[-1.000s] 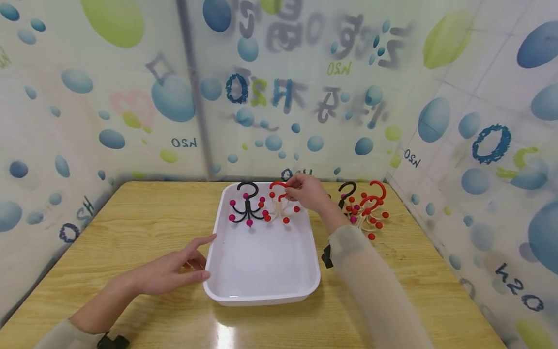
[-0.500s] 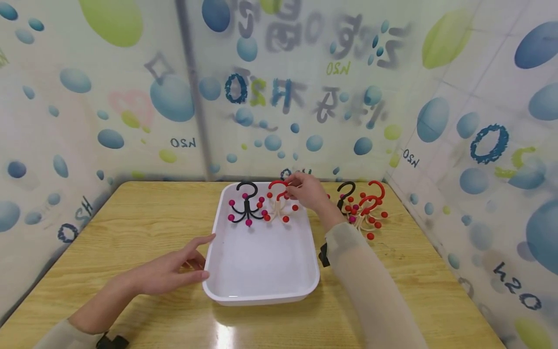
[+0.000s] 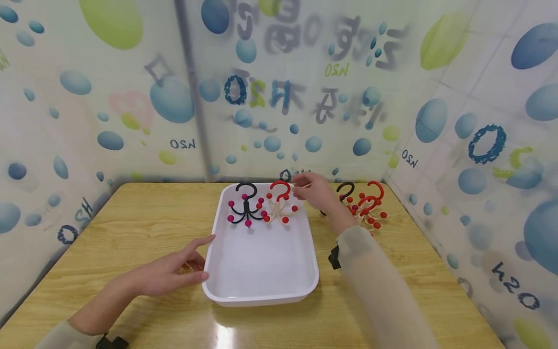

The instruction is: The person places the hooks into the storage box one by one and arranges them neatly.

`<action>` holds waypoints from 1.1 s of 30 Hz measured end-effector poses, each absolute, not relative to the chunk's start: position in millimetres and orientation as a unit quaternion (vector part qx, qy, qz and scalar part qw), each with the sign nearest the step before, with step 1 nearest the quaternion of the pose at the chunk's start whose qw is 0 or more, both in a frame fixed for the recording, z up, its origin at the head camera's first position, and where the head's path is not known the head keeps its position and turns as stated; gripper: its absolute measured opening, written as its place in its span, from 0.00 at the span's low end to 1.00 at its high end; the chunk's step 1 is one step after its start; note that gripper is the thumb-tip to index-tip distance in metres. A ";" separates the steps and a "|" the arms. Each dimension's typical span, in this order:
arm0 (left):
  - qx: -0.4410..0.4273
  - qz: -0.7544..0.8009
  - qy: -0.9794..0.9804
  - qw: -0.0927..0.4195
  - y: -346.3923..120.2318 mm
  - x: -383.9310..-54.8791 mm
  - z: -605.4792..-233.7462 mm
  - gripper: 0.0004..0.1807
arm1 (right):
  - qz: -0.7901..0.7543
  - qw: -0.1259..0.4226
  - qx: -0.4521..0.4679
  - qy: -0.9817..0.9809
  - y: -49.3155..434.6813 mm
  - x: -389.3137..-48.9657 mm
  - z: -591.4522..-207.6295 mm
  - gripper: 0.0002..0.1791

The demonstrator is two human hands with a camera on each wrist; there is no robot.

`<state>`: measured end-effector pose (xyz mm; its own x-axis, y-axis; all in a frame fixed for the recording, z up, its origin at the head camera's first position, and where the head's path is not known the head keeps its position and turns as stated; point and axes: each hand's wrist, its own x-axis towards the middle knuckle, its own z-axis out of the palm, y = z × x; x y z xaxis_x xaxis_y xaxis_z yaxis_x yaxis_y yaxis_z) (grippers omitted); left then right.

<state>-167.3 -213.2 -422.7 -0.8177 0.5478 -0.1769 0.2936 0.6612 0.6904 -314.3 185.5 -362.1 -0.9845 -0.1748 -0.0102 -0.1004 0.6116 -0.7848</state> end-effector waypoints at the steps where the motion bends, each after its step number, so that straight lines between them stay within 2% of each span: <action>1: 0.236 0.336 0.892 0.188 -213.2 -167.4 -422.6 0.49 | -0.433 0.040 -0.076 0.897 188.8 -312.3 -359.7 0.20; 8: 0.231 0.335 0.894 0.189 -213.5 -167.7 -422.5 0.49 | -0.435 0.026 -0.089 0.896 218.7 -294.1 -342.7 0.16; 20: 0.232 0.332 0.895 0.185 -212.8 -165.8 -420.9 0.49 | -0.409 -0.012 -0.093 0.908 285.2 -247.9 -318.9 0.22; 28: 0.234 0.331 0.895 0.186 -212.3 -166.9 -422.6 0.49 | -0.394 -0.042 -0.078 0.915 337.4 -237.9 -322.4 0.23; 33: 0.238 0.331 0.894 0.185 -211.7 -167.2 -422.3 0.48 | -0.381 -0.036 -0.054 0.922 361.7 -239.6 -332.5 0.25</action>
